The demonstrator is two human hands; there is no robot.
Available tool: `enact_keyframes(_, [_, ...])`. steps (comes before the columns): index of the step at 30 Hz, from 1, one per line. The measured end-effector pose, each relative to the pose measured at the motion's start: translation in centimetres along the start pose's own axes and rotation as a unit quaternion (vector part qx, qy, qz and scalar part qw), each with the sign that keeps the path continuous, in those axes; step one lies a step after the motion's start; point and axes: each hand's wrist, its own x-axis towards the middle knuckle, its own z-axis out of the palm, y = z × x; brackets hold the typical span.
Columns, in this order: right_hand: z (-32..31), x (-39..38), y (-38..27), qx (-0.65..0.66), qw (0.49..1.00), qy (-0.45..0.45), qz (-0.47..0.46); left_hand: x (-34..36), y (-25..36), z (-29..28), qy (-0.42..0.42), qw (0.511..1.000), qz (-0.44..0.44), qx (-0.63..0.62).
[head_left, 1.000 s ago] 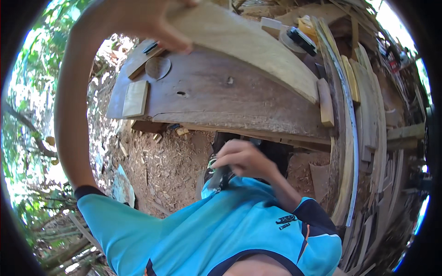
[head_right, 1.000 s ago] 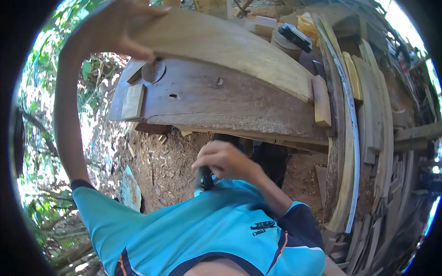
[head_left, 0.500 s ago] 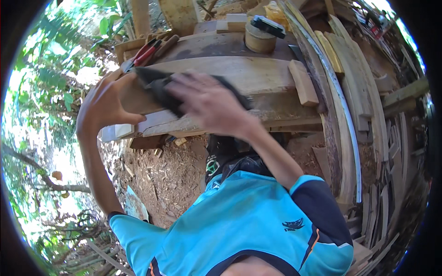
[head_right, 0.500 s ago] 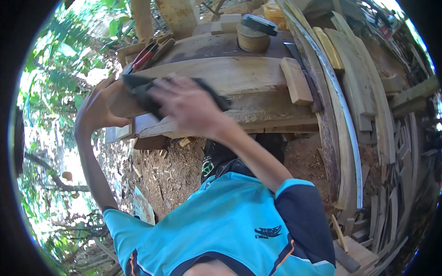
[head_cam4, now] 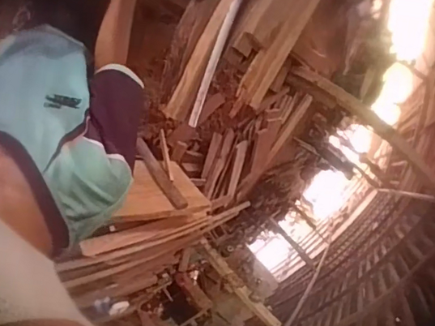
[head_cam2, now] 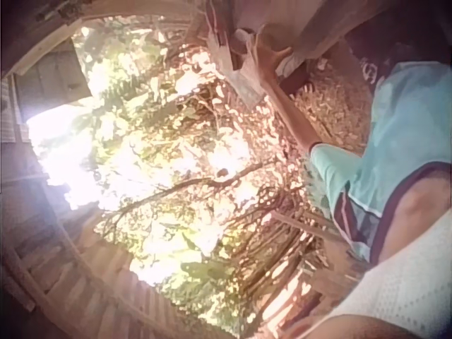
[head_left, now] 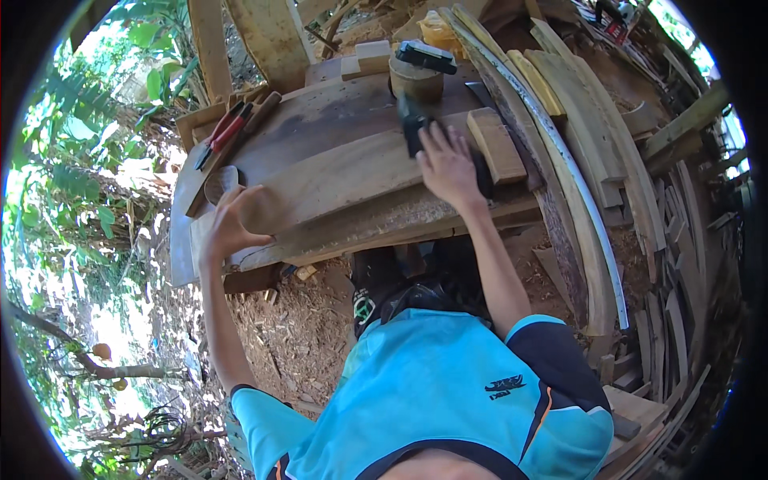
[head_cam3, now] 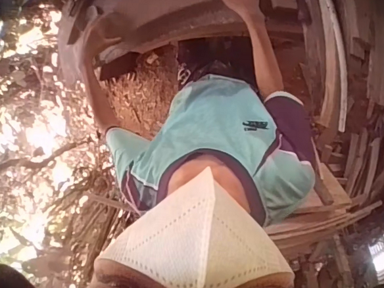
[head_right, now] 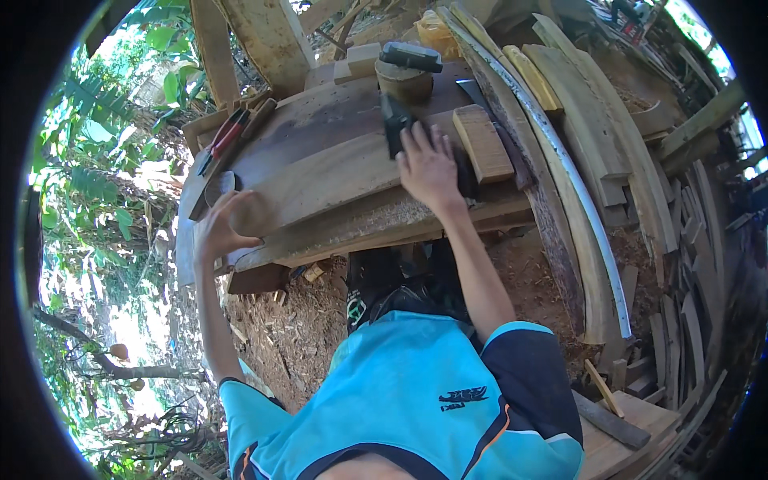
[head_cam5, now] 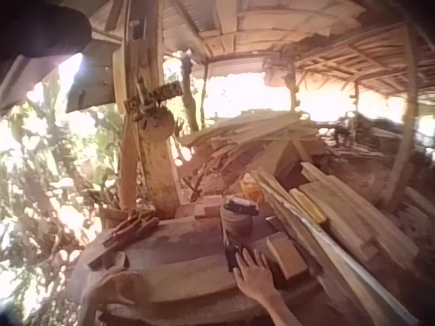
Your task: The person carves a small wooden block using a chisel and mallet, then sands the block and a long plank with sandpaper. The person measures the block with a ruler and arranges several wooden pieces on the workbench.
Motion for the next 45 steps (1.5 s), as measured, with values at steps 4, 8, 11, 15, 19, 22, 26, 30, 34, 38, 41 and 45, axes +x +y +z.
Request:
enact_keyframes(4, [0.2, -2.1, -4.0, 0.109, 0.973, -0.043, -0.199, -0.1, -1.8, 2.0, -0.022, 0.999, -0.025, -0.001])
enact_keyframes(8, [-2.1, -3.0, -3.2, 0.273, 0.940, 0.024, -0.202, -0.6, -2.1, 2.6, -0.006, 0.994, -0.061, -0.091])
enact_keyframes(11, [-8.2, -2.9, -1.2, 0.240, 0.966, 0.057, 0.073, -3.3, -2.0, 3.8, 0.071, 0.988, -0.128, 0.045])
enact_keyframes(15, [-9.0, -2.0, 3.6, -0.105, 0.983, 0.067, 0.135, -5.0, -4.1, 4.2, 0.295, 0.816, -0.477, 0.137])
enact_keyframes(19, [-7.3, -2.5, 4.0, -0.190, 0.973, 0.000, 0.132, -7.1, -6.6, 4.7, 0.192, 0.820, -0.535, 0.064])
enact_keyframes(22, [-6.4, -3.1, 4.1, -0.176, 0.977, 0.018, 0.122, -7.7, -6.2, 4.7, 0.232, 0.844, -0.482, 0.036])
enact_keyframes(26, [-6.0, -3.2, 4.5, -0.163, 0.980, 0.063, 0.097, -6.0, -5.8, 3.5, 0.326, 0.907, -0.256, -0.067])
enact_keyframes(30, [-5.6, -3.3, 4.7, -0.160, 0.979, 0.088, 0.090, 2.2, -1.4, 1.5, 0.239, 0.955, -0.058, -0.166])
enact_keyframes(34, [-5.3, -4.1, 4.6, -0.115, 0.989, 0.088, 0.025, 11.2, -1.1, 4.0, 0.140, 0.974, 0.063, -0.167])
enact_keyframes(38, [-4.7, -6.1, 2.5, -0.060, 0.989, 0.120, -0.056, 15.7, 0.6, 4.6, 0.034, 0.989, 0.115, -0.084])
enact_keyframes(41, [-2.7, -6.9, 0.0, -0.055, 0.980, 0.178, -0.065, 17.4, 0.8, 3.2, -0.081, 0.983, 0.099, -0.134])
enact_keyframes(45, [0.9, -7.1, 1.3, -0.036, 0.967, 0.235, -0.091, 23.7, 0.3, 2.4, -0.067, 0.973, 0.133, -0.174])
